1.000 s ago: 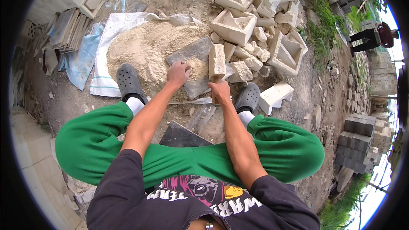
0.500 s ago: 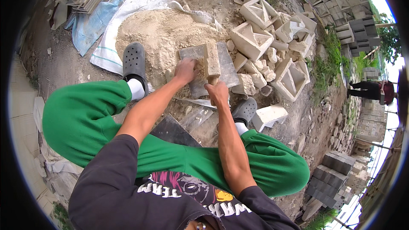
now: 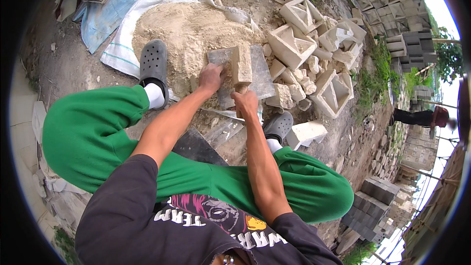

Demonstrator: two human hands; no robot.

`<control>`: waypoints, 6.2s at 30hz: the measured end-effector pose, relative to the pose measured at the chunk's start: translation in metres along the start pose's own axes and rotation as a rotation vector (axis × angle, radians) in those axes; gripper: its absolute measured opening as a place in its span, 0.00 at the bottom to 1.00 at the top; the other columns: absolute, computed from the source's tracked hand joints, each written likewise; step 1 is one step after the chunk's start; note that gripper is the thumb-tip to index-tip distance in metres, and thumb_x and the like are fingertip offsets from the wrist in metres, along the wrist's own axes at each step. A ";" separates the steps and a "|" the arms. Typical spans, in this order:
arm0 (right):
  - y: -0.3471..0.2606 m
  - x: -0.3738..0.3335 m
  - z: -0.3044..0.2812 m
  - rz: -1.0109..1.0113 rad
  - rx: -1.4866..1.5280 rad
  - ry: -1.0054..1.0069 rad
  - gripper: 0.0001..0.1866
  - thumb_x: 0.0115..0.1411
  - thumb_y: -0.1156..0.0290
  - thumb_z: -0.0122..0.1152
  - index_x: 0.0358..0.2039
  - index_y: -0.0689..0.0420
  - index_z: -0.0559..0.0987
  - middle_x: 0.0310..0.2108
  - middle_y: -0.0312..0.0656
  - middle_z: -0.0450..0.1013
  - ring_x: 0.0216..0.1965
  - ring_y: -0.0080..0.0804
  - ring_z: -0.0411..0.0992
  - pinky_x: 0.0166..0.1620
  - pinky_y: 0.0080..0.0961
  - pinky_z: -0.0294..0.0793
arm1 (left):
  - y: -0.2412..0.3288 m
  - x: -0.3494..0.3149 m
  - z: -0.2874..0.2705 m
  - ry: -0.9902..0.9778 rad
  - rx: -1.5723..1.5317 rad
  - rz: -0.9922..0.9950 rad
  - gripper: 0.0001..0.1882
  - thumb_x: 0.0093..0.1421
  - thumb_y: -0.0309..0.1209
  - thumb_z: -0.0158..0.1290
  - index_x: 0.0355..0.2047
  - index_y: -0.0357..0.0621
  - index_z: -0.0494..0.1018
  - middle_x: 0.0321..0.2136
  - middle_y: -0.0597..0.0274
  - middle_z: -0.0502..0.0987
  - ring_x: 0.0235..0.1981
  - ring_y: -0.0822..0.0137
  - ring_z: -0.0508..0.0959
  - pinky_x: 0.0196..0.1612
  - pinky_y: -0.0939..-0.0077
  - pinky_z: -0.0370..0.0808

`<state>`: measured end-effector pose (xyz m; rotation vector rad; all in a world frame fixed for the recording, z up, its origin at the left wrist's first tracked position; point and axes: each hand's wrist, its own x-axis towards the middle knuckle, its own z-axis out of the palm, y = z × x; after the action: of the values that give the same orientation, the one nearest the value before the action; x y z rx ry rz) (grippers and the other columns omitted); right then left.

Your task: The person sits on the ground and repeatedly strikes a stone block with a wooden mallet to break it into smaller pieces. The person handles the stone block and mallet, breaking it down over time.

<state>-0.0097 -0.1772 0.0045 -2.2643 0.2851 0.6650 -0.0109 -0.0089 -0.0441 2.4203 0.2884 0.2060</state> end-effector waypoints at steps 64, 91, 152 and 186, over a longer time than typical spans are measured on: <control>0.036 -0.004 0.007 0.248 0.294 -0.003 0.22 0.45 0.62 0.64 0.32 0.72 0.81 0.30 0.57 0.80 0.33 0.48 0.81 0.39 0.37 0.79 | 0.025 0.015 -0.022 -0.279 0.265 0.032 0.15 0.56 0.41 0.62 0.38 0.46 0.77 0.34 0.53 0.81 0.41 0.52 0.80 0.44 0.56 0.76; 0.021 -0.036 0.009 -0.211 -0.097 0.112 0.19 0.46 0.61 0.67 0.32 0.64 0.83 0.24 0.51 0.80 0.28 0.46 0.81 0.35 0.38 0.78 | -0.023 -0.004 -0.007 0.004 0.098 0.009 0.10 0.61 0.37 0.56 0.40 0.49 0.81 0.40 0.57 0.81 0.47 0.54 0.77 0.53 0.58 0.68; -0.033 -0.022 -0.019 -0.141 0.069 0.144 0.22 0.47 0.60 0.66 0.38 0.64 0.81 0.32 0.57 0.80 0.35 0.52 0.80 0.41 0.41 0.77 | -0.021 0.001 -0.010 -0.109 0.127 0.055 0.20 0.54 0.41 0.65 0.46 0.49 0.79 0.39 0.60 0.79 0.47 0.56 0.76 0.53 0.57 0.69; -0.018 -0.020 -0.026 0.005 0.218 0.063 0.17 0.48 0.66 0.67 0.35 0.65 0.80 0.22 0.45 0.77 0.19 0.33 0.77 0.26 0.31 0.78 | 0.008 -0.003 0.001 -0.167 0.067 -0.005 0.09 0.59 0.40 0.60 0.38 0.57 0.84 0.34 0.60 0.80 0.44 0.56 0.78 0.50 0.55 0.73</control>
<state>-0.0094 -0.1831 0.0411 -2.0783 0.3758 0.5384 -0.0121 -0.0163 -0.0393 2.4843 0.2293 -0.0089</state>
